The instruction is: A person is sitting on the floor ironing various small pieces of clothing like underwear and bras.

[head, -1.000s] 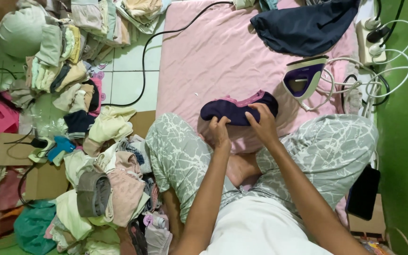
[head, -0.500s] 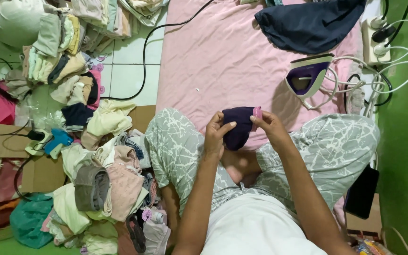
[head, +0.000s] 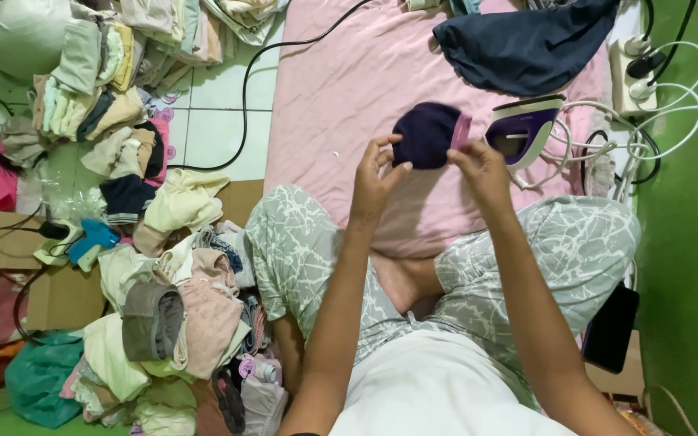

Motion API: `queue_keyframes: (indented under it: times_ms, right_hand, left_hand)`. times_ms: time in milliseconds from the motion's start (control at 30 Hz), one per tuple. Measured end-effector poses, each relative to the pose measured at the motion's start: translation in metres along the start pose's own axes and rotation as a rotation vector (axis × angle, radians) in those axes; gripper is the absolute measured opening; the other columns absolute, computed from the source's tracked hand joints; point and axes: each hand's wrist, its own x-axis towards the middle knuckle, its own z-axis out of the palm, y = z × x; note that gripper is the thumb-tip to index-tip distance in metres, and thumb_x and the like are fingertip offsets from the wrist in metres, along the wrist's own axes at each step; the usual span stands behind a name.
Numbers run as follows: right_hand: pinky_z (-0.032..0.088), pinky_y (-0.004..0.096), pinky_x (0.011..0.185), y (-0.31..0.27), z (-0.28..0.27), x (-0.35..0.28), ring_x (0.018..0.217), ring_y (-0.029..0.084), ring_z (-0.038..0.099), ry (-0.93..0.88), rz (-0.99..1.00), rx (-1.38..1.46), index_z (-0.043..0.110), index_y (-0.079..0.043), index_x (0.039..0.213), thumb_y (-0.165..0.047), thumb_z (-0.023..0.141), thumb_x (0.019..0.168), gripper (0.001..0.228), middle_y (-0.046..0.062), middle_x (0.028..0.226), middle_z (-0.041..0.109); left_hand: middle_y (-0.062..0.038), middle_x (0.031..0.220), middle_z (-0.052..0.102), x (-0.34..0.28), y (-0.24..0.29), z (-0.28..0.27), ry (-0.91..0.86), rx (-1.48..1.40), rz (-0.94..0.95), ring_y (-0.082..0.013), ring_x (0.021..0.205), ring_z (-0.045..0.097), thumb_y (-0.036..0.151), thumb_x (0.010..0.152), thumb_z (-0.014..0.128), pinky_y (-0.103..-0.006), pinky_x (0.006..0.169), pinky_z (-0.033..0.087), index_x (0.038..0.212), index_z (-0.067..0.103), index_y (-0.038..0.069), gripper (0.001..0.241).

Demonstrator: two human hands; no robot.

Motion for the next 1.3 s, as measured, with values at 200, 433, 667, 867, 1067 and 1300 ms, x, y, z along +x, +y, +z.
queue_keyframes:
  times_ms: [200, 433, 667, 867, 1067, 1300]
  right_hand:
    - [0.048, 0.034, 0.066, 0.198, 0.028, -0.058, 0.067, 0.019, 0.065, 0.009, 0.409, -0.331, 0.074, -0.017, 0.081, -0.039, 0.077, 0.087, 0.022, 0.001, 0.064, 0.067]
    - [0.050, 0.053, 0.081, 0.135, 0.039, -0.057, 0.089, 0.048, 0.065, 0.144, 0.078, -0.451, 0.075, -0.002, 0.102, -0.018, 0.070, 0.097, 0.018, 0.025, 0.085, 0.070]
    - [0.050, 0.052, 0.094, 0.169, 0.046, -0.052, 0.102, 0.042, 0.066, 0.114, 0.084, -0.411, 0.068, -0.003, 0.109, -0.023, 0.065, 0.103, 0.021, 0.023, 0.098, 0.070]
    - [0.053, 0.052, 0.095, 0.170, 0.047, -0.052, 0.109, 0.041, 0.067, 0.104, 0.236, -0.440, 0.063, -0.005, 0.127, -0.029, 0.066, 0.102, 0.035, 0.022, 0.109, 0.072]
    - [0.055, 0.045, 0.090, 0.116, 0.038, -0.070, 0.103, 0.034, 0.070, 0.352, 0.214, -0.250, 0.052, -0.001, 0.139, -0.016, 0.069, 0.093, 0.051, 0.016, 0.104, 0.074]
    - [0.055, 0.043, 0.099, 0.115, -0.001, -0.050, 0.118, 0.037, 0.058, 0.800, -0.068, -0.449, 0.037, -0.003, 0.148, -0.004, 0.087, 0.078, 0.086, 0.019, 0.132, 0.046]
  left_hand:
    - [0.013, 0.098, 0.076, -0.084, -0.229, -0.043, 0.011, 0.677, -0.932, -0.0127, 0.103, 0.072, 0.041, 0.078, 0.077, -0.0392, 0.091, 0.053, 0.112, 0.067, 0.039, 0.036]
    - [0.003, 0.097, 0.072, -0.054, -0.133, -0.013, 0.123, 0.571, -0.673, -0.0230, 0.103, 0.070, 0.030, 0.086, 0.075, -0.0412, 0.090, 0.053, 0.116, 0.065, 0.026, 0.031]
    - [-0.016, 0.117, 0.072, -0.064, -0.136, -0.016, 0.161, 0.593, -0.545, -0.0338, 0.104, 0.072, 0.010, 0.089, 0.067, -0.0484, 0.092, 0.055, 0.140, 0.053, 0.014, 0.052]
    - [-0.011, 0.123, 0.072, -0.060, -0.154, -0.020, 0.082, 0.742, -0.739, -0.0319, 0.121, 0.067, 0.018, 0.093, 0.062, -0.0494, 0.102, 0.052, 0.135, 0.053, 0.017, 0.043]
    - [-0.005, 0.114, 0.074, -0.062, -0.156, -0.022, 0.085, 0.814, -0.792, -0.0283, 0.120, 0.067, 0.032, 0.093, 0.064, -0.0493, 0.098, 0.053, 0.126, 0.055, 0.020, 0.037]
    - [0.001, 0.116, 0.072, -0.059, -0.196, -0.032, 0.047, 0.794, -0.878, -0.0260, 0.125, 0.063, 0.025, 0.087, 0.062, -0.0581, 0.098, 0.051, 0.130, 0.056, 0.022, 0.043]
